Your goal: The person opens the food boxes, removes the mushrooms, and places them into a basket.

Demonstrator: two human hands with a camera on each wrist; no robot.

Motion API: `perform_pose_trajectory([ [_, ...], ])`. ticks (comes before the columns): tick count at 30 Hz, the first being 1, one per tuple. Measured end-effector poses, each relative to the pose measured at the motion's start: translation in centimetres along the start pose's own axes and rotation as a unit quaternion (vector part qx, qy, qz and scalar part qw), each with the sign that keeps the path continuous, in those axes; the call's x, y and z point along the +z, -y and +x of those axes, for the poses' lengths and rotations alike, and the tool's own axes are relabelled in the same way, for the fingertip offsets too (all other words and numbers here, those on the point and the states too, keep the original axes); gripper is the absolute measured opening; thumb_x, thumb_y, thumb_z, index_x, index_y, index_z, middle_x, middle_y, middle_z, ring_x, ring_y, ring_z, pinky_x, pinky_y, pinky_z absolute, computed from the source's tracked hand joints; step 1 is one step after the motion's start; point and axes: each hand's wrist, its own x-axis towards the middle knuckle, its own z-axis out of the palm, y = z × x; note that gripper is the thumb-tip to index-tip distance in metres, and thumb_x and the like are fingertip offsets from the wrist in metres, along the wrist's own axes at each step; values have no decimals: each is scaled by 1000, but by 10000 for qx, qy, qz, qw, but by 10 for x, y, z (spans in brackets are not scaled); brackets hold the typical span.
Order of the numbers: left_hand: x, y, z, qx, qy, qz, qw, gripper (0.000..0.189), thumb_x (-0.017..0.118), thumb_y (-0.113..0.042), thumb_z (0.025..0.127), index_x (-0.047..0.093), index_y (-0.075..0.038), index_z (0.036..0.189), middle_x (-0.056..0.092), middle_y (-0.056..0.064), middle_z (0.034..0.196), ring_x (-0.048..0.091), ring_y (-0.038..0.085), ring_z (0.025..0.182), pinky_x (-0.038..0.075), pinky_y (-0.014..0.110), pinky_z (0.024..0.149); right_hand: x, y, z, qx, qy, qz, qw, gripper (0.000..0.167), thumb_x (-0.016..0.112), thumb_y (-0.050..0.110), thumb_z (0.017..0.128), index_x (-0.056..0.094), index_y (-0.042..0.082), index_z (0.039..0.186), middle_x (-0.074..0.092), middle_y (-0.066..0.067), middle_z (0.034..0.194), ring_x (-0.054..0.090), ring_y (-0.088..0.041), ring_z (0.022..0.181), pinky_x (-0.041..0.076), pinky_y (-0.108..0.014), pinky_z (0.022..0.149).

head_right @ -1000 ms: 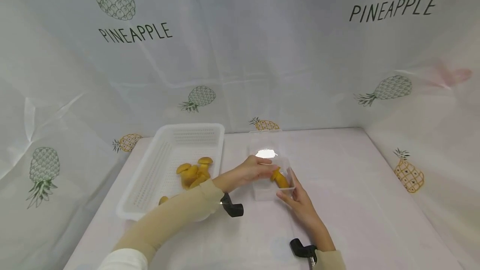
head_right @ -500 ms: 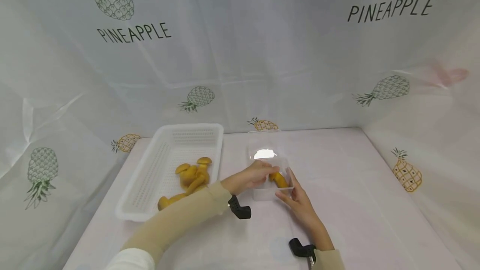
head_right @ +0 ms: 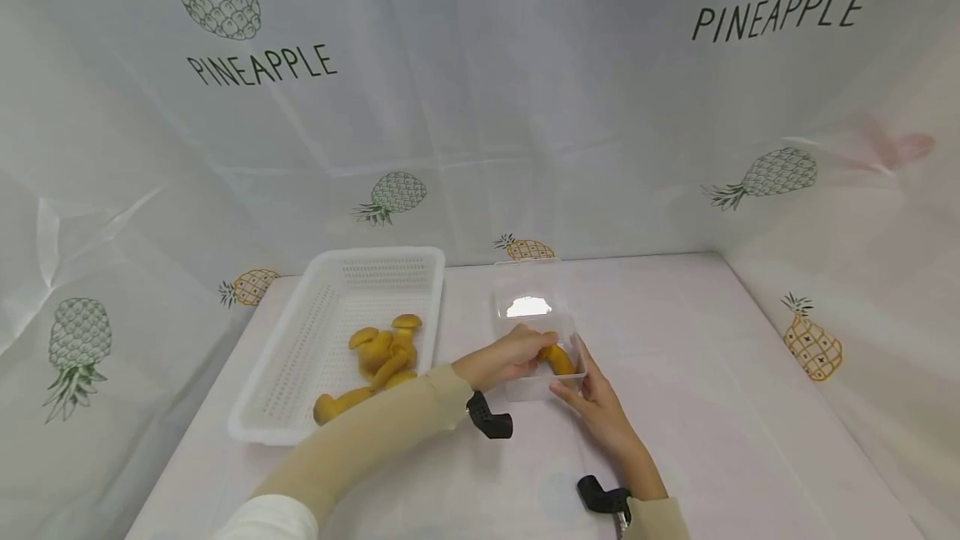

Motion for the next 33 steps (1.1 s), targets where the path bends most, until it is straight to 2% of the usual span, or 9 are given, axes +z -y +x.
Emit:
perform_pose_trajectory([
  [2, 1, 0, 0, -83, -16, -109, 9999, 23, 59, -6, 96, 52, 10, 109, 43, 7, 95, 41, 18, 86, 42, 32, 90, 0, 0, 0, -4, 9, 33, 10000, 87, 68, 10, 96, 11, 16, 162, 10, -20, 164, 10, -48, 146, 27, -7, 101],
  [5, 3, 0, 1, -181, -108, -31, 9998, 34, 58, -7, 96, 47, 14, 120, 44, 12, 105, 43, 24, 97, 41, 40, 104, 0, 0, 1, -10, 6, 77, 10000, 87, 67, 10, 96, 11, 16, 162, 9, -19, 164, 10, -47, 146, 27, -6, 101],
  [8, 5, 0, 1, -289, -297, 171, 9990, 41, 59, -10, 98, 45, 15, 127, 44, 12, 109, 45, 26, 103, 41, 45, 107, 1, -1, 0, 8, 27, 88, 10000, 87, 67, 9, 96, 10, 17, 162, 9, -19, 164, 9, -47, 147, 27, -6, 101],
  [11, 6, 2, 3, -370, -474, 317, 9977, 42, 59, -12, 99, 44, 13, 130, 46, 10, 104, 48, 22, 93, 47, 37, 100, 2, 0, 0, 41, 27, 12, 10000, 87, 67, 11, 96, 10, 17, 162, 9, -19, 164, 10, -47, 147, 26, -5, 101],
  [14, 7, 4, 6, -385, -557, 382, 9970, 39, 59, -12, 100, 47, 11, 129, 46, 7, 97, 45, 17, 81, 48, 28, 85, 2, 0, 0, 72, 17, -57, 10000, 88, 68, 12, 96, 9, 17, 162, 9, -19, 164, 12, -48, 146, 25, -5, 100],
  [18, 6, 7, 9, -332, -532, 496, 9968, 32, 59, -9, 100, 50, 9, 124, 46, 5, 92, 42, 13, 72, 42, 19, 67, 2, 0, 0, 33, 25, -59, 10000, 87, 67, 12, 97, 9, 14, 162, 10, -19, 164, 13, -47, 146, 25, -5, 101],
  [22, 5, 8, 10, -345, -434, 818, 9951, 29, 60, -11, 100, 52, 8, 120, 44, 4, 85, 37, 11, 64, 33, 16, 55, 2, -1, 1, -92, 44, -7, 9999, 86, 66, 9, 97, 10, 10, 161, 11, -20, 164, 14, -48, 145, 26, -5, 101],
  [26, 5, 8, 11, -318, -296, 1031, 9937, 28, 62, -13, 100, 54, 9, 115, 44, 4, 82, 34, 11, 58, 30, 17, 51, 1, 0, 1, -161, 54, 29, 9999, 85, 66, 8, 97, 10, 9, 161, 11, -20, 164, 14, -48, 145, 26, -6, 102],
  [33, 8, 9, 11, -165, -220, 1001, 9946, 19, 63, -11, 99, 60, 7, 103, 45, 3, 79, 37, 11, 61, 32, 18, 53, 0, 0, -1, -132, 49, 74, 9999, 86, 66, 8, 97, 9, 10, 161, 10, -21, 163, 13, -46, 146, 25, -5, 102],
])
